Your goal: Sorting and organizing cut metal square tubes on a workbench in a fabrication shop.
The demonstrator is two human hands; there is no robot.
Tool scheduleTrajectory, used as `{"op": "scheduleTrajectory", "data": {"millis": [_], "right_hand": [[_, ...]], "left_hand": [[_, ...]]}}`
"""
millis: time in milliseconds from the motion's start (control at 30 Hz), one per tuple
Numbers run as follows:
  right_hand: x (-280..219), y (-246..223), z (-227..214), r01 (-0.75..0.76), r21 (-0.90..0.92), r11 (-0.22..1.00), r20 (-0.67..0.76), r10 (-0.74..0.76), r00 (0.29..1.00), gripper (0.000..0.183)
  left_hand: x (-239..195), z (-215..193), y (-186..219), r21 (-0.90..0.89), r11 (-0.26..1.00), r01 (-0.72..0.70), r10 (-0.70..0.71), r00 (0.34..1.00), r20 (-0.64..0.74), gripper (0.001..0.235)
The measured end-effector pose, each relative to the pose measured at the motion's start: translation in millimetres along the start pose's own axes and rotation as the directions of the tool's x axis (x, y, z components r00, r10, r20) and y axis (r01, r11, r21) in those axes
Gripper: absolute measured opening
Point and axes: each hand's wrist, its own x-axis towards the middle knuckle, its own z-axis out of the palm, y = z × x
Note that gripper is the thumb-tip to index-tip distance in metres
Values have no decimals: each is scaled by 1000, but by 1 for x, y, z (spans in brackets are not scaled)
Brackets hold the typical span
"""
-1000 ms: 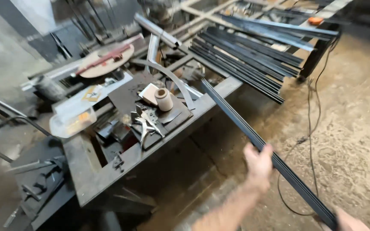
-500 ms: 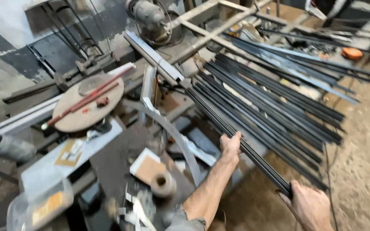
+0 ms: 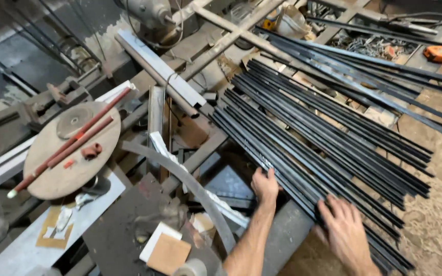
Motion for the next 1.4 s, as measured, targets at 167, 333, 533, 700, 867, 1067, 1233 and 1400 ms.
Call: {"op": "scheduleTrajectory", "data": {"millis": [167,333,533,700,867,1067,1233,1400], "right_hand": [[-10,11,29,8,-151,989,123,11,992,75],[6,13,8,-40,22,999,5,40,999,71],[12,-2,6,-109,-109,988,115,122,986,87],[11,2,30,-198,-112,974,36,203,978,78],[33,28,10,-299,-125,946,-63,294,954,67],[12,50,60,-269,42,962,-69,271,960,93],[31,73,33,-317,-344,884,185,395,900,107],[56,84,27,-407,-165,898,190,434,881,125]], "left_hand": [[-9,-7,4,-230,969,93,-55,985,164,23],[14,-14,30,48,982,-185,178,976,126,32],[25,-25,30,304,830,-468,420,882,213,38],[36,-34,43,145,902,-406,312,847,430,34],[53,-1,65,170,805,-568,461,780,424,33],[76,-6,70,129,669,-732,505,575,644,43],[86,-8,72,215,251,-944,573,324,752,40],[96,7,90,224,112,-968,525,249,814,37]]}}
